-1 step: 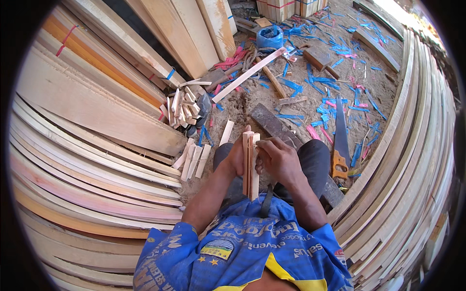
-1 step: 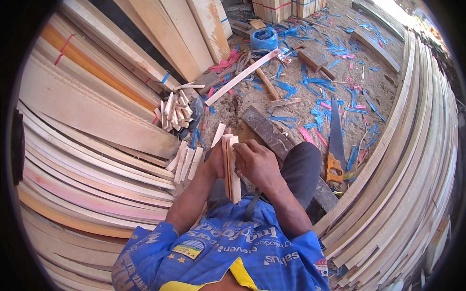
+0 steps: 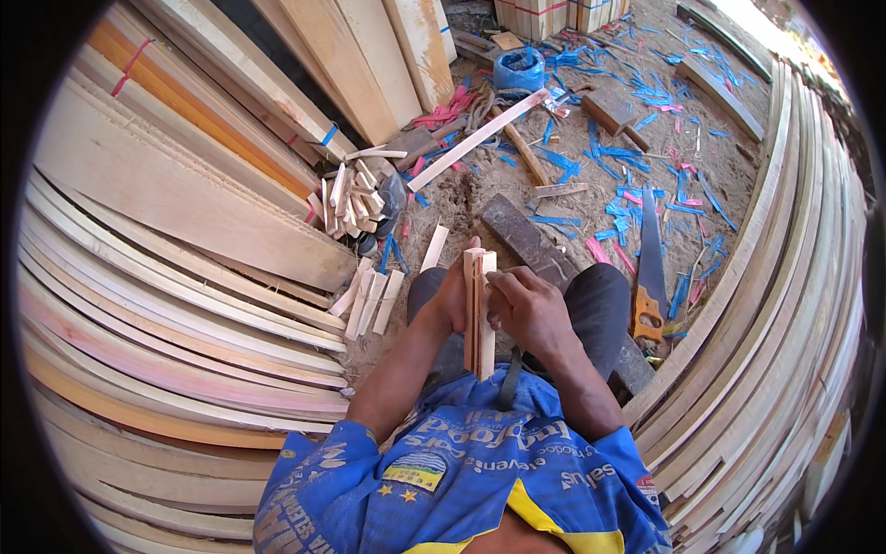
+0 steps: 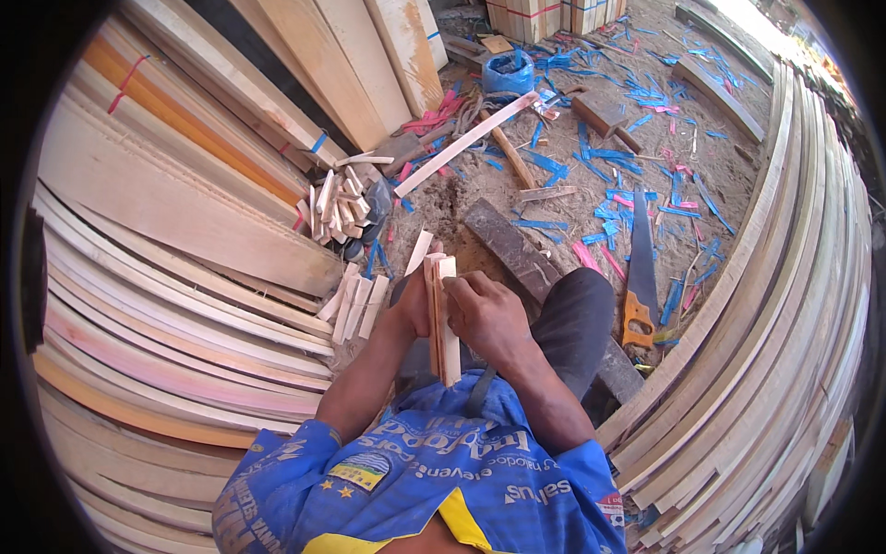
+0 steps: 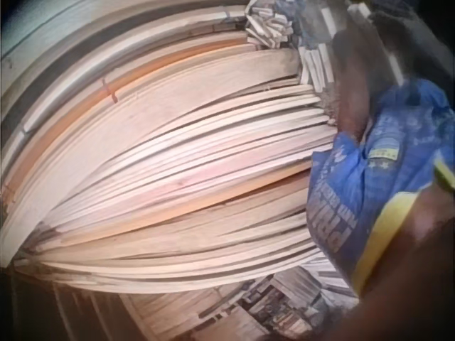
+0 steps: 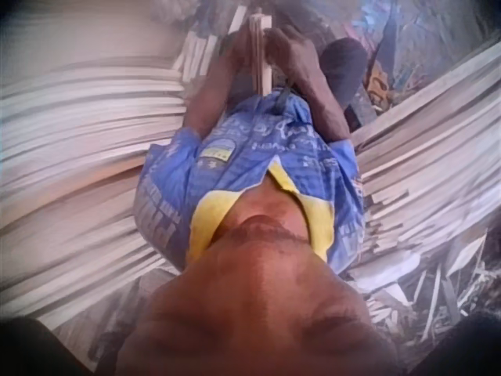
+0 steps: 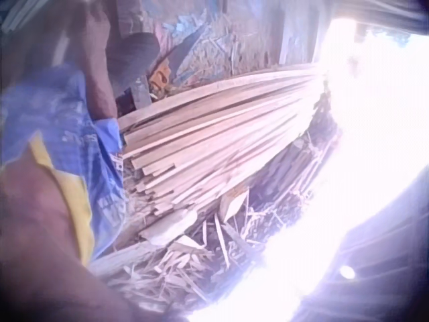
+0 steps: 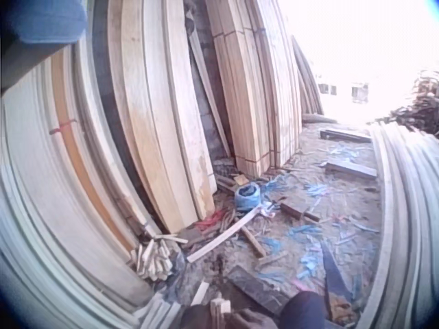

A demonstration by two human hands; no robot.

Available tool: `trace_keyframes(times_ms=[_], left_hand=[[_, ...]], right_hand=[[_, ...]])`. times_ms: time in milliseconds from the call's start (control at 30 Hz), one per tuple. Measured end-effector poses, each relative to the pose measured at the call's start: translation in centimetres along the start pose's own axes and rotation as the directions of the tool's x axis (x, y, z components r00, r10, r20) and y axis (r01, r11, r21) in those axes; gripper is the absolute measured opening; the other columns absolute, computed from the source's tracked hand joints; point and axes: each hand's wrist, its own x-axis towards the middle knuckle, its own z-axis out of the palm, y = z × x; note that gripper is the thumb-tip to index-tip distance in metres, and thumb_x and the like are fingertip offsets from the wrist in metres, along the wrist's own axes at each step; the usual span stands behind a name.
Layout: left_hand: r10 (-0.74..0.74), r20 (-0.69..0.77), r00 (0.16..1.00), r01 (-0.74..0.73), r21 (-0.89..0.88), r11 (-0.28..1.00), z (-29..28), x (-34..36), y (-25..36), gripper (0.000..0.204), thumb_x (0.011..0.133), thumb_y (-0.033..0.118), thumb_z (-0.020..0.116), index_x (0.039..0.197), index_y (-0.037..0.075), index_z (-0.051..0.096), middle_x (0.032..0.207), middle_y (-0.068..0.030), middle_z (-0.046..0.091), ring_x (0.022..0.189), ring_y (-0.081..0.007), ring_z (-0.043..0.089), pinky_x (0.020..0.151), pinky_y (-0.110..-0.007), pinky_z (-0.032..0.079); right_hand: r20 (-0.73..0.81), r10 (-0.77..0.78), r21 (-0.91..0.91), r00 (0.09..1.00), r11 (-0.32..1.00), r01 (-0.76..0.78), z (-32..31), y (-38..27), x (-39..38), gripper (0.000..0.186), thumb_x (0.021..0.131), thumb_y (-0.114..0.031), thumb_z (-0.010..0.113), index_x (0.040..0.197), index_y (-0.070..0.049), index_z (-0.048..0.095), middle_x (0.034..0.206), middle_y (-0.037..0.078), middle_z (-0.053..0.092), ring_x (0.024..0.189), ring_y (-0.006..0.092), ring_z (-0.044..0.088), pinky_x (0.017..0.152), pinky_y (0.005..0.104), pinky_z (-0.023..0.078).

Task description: The person uses a hand saw to cut thin wooden strips into smaller pieces. They hold the wood with one hand and saw with the other, placing the cut pieces into a pile.

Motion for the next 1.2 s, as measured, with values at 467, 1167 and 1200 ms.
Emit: trace_keyframes(times_ms=[467,1167,1200], left_hand=[[0.462,0.503,0.731,-0.319,-0.346,0.882,-8.8,-5.6,6.2,0.050,0.097,0.052,0.042,0.095,0.005,0.059,0.077,-0.0074,0.058,0.071,-0.0232,0.057,0.071,-0.041,0.048],[0.192,-0.475,0.859,-0.217,0.002,0.976,-7.8,1.3,-1.1,0.037,0.088,0.035,0.071,0.094,0.002,0.056,0.080,-0.0200,0.063,0.074,-0.0374,0.066,0.072,-0.055,0.057],[0.178,-0.482,0.858,-0.208,-0.009,0.978,-8.2,1.7,-1.4,0.038,0.089,0.036,0.070,0.093,0.002,0.056,0.080,-0.0197,0.063,0.074,-0.0371,0.066,0.072,-0.055,0.057]], right_hand=[[0.461,0.306,0.261,0.833,0.850,-0.457,-6.0,-1.0,-10.1,0.015,0.082,-0.003,0.071,0.097,-0.002,0.074,0.078,0.012,0.069,0.062,0.0214,0.065,0.058,0.0309,0.050],[0.653,0.424,0.724,0.628,-0.105,-0.682,4.1,4.5,-6.3,0.038,0.100,-0.037,0.055,0.110,-0.001,0.061,0.081,0.004,0.062,0.063,0.0127,0.060,0.053,0.0279,0.052],[0.631,0.423,0.739,0.650,-0.071,-0.671,4.1,4.1,-6.0,0.048,0.102,-0.044,0.047,0.108,0.001,0.062,0.080,0.006,0.063,0.061,0.0146,0.060,0.051,0.0293,0.052]])
